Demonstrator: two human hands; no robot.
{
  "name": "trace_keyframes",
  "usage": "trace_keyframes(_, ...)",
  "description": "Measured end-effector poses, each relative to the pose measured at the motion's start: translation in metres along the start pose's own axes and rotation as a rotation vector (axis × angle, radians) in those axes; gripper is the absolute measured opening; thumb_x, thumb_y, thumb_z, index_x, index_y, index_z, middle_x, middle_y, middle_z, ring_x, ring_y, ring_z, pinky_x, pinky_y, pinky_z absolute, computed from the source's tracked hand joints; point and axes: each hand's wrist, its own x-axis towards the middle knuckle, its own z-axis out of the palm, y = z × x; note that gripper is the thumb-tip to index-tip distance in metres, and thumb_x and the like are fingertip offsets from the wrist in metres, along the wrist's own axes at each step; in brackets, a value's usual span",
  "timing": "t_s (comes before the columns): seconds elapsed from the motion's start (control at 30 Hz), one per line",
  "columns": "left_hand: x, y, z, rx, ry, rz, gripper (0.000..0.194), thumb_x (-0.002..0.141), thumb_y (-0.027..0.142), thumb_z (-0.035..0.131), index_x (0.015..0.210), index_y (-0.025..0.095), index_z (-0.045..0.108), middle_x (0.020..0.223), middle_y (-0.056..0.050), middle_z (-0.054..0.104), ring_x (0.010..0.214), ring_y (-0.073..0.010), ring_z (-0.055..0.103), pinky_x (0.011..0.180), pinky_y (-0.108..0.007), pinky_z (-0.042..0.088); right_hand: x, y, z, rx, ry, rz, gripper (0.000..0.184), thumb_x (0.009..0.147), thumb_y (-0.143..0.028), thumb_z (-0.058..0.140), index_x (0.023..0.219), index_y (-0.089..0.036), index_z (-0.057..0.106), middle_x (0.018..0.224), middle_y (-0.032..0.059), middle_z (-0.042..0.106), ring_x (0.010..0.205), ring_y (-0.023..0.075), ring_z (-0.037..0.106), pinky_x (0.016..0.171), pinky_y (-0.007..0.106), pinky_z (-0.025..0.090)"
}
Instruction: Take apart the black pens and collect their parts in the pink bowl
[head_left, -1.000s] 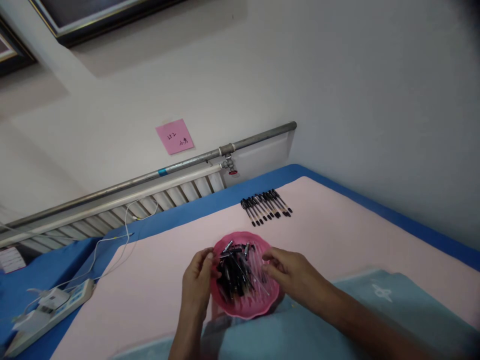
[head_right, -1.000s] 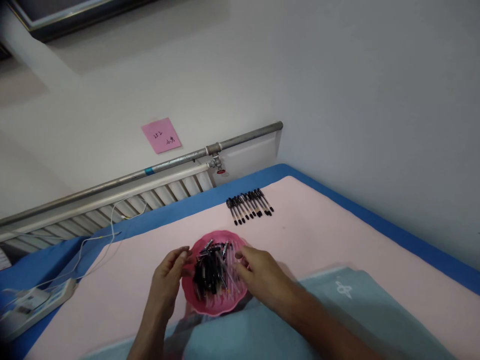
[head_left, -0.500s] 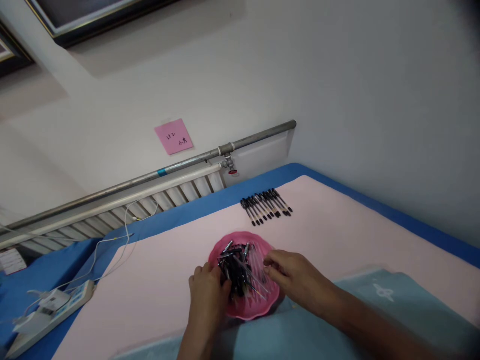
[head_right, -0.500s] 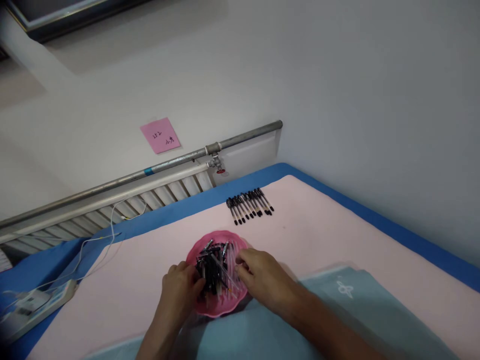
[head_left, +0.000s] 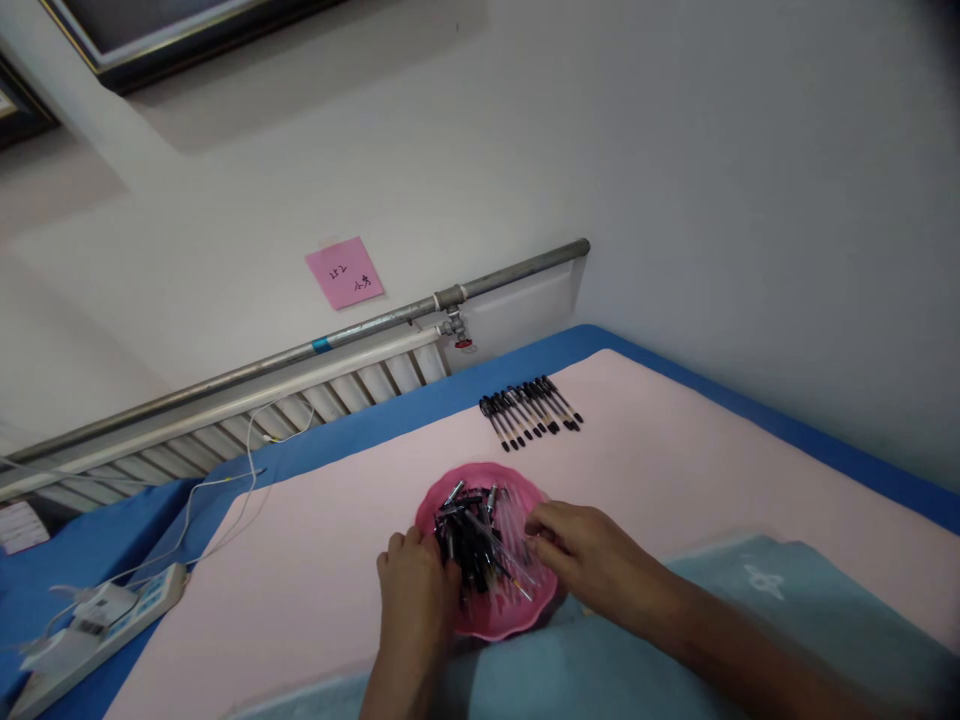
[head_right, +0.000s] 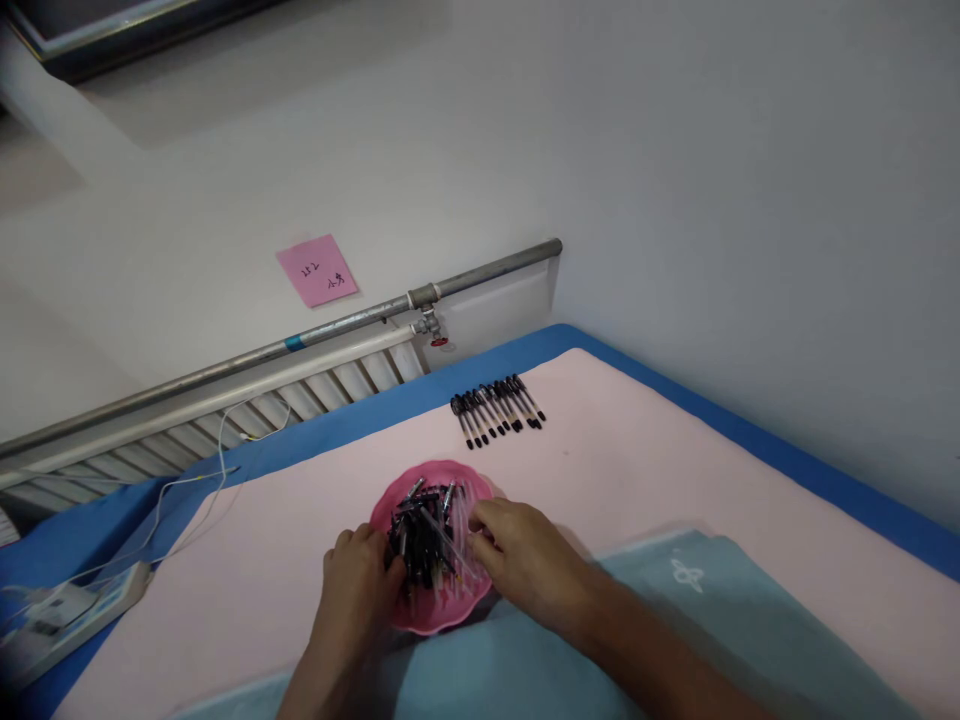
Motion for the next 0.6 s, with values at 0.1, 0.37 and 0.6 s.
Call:
trace_keyframes(0.1, 0.001, -0.002, 0.0, 0.013, -0.021, -0.028, 0.028, 0.077, 0.018, 0.042, 0.086, 0.013, 0.068, 0.095, -0.014, 0.065, 0.092, -0.0278, 0.054, 0.075, -0.036, 0.034, 0.0, -0.001, 0.0, 0.009, -0.008, 0.011, 0.017, 0.082, -0.017, 0.043, 0.075, -0.018, 0.059, 0.072, 0.0024, 0.062, 0.066, 0.0143, 0.054, 0.06, 0.025, 0.037)
trace_keyframes(0.37, 0.001, -0.003, 0.005, -0.032, 0.038, -0.034, 0.026, 0.083, 0.025, 0.041, 0.091, 0.014, 0.064, 0.096, -0.013, 0.066, 0.092, -0.0283, 0.055, 0.075, -0.037, 0.033, 0.001, 0.0, -0.003, -0.012, 0.038, 0.042, 0.018, 0.082, -0.02, 0.042, 0.072, -0.019, 0.058, 0.071, 0.0022, 0.061, 0.066, 0.0153, 0.055, 0.06, 0.026, 0.038)
trace_keyframes(0.6, 0.0, -0.001, 0.008, -0.176, 0.099, 0.042, 0.02, 0.083, 0.022, 0.043, 0.088, 0.019, 0.062, 0.093, -0.009, 0.068, 0.089, -0.0245, 0.057, 0.077, -0.035, 0.033, 0.019, 0.039, -0.021, -0.037, 0.329, 0.179, 0.02, 0.083, -0.024, 0.041, 0.078, -0.019, 0.059, 0.081, 0.0037, 0.063, 0.075, 0.017, 0.058, 0.067, 0.027, 0.042)
